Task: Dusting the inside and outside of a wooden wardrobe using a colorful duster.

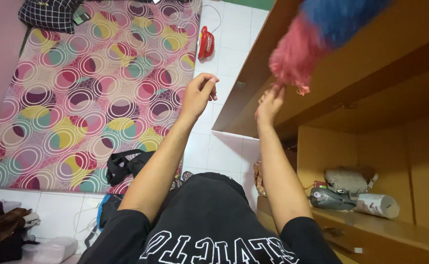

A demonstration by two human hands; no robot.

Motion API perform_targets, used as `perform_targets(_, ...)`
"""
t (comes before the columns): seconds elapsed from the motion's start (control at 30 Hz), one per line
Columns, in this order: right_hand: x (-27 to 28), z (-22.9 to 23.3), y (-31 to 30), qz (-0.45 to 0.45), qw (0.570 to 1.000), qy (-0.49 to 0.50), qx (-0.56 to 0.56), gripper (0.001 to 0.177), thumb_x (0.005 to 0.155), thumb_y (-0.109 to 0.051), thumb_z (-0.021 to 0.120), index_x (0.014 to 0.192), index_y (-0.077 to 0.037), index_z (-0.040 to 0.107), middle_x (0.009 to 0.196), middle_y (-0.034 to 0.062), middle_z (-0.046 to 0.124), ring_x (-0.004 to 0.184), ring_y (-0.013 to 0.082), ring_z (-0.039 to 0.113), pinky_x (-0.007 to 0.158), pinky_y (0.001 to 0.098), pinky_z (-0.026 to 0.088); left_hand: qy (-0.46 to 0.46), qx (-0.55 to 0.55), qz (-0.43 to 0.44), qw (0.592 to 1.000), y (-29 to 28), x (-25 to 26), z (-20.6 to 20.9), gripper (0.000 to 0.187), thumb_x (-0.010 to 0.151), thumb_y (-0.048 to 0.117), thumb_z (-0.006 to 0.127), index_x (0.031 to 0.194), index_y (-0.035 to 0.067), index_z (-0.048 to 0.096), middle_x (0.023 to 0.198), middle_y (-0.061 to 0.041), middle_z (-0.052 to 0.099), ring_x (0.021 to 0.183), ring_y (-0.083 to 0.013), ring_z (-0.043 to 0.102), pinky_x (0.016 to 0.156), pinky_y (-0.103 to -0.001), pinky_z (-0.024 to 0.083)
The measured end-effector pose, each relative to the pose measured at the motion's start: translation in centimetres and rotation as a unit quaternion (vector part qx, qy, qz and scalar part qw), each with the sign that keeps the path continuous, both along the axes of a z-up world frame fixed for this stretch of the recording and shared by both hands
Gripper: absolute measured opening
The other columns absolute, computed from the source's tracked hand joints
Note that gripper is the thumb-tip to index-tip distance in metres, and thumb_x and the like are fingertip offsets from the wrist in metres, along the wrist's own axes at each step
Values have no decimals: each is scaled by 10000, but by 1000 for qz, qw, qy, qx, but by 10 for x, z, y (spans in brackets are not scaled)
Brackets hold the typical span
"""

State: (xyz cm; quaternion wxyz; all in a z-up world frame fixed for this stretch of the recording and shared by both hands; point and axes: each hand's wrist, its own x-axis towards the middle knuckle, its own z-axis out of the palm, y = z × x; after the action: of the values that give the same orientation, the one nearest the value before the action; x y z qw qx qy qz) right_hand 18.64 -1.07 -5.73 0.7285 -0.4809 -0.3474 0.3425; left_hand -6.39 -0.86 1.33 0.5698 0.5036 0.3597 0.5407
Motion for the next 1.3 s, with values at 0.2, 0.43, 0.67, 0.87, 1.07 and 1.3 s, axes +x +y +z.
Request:
perform_targets(0.2, -5, 27, -8, -52, 995, 83, 5, 235, 1131, -349, 402, 1094, -124, 459, 699, -47, 378, 510, 34, 307, 444, 227, 247, -2, -15, -10, 1000, 4, -11, -1, 145, 1042, 177, 593, 1048, 54, 670, 746, 15, 613, 635, -75, 620, 563, -228, 444)
perform_targets(0.43, -15, -6, 1, -23, 1000, -13, -6, 240, 1139, -333, 428, 1140, -99, 485, 731, -43, 390, 548, 47, 342, 458, 233, 267, 3, -26, -26, 999, 11, -10, -2, 139, 1037, 169, 593, 1049, 55, 671, 748, 18, 611, 636, -71, 615, 566, -226, 444)
perform_targets(0.67, -7, 21, -2, -72, 997, 33, -16, 223, 1122, -331, 415, 1146, -117, 472, 702, -43, 372, 514, 45, 310, 436, 233, 255, 10, -20, -41, 999, 16, -8, 4, 145, 1036, 168, 590, 1049, 53, 678, 745, 17, 614, 641, -69, 615, 566, -226, 444)
perform_targets(0.87, -10, 6, -8, -79, 995, 43, -38, 241, 1126, -345, 399, 1114, -112, 458, 693, -46, 379, 511, 46, 327, 435, 235, 263, 0, -30, -51, 998, 20, -6, -2, 151, 1028, 160, 589, 1048, 44, 684, 747, 10, 617, 643, -75, 617, 570, -234, 468)
perform_targets(1.07, -15, -29, -12, -32, 998, 7, -48, 229, 1135, -315, 436, 1156, -94, 492, 710, -53, 366, 540, 39, 320, 453, 229, 253, 6, -36, -62, 997, 21, -3, -4, 162, 1024, 165, 591, 1048, 38, 689, 750, 0, 616, 638, -83, 615, 569, -241, 459)
perform_targets(1.3, -17, 17, -14, -74, 995, 57, -28, 254, 1125, -345, 390, 1099, -102, 458, 706, -35, 388, 524, 58, 342, 461, 241, 321, 5, -51, -58, 997, 19, -17, -7, 178, 1036, 191, 584, 1056, 42, 682, 762, 8, 619, 644, -79, 618, 580, -236, 460)
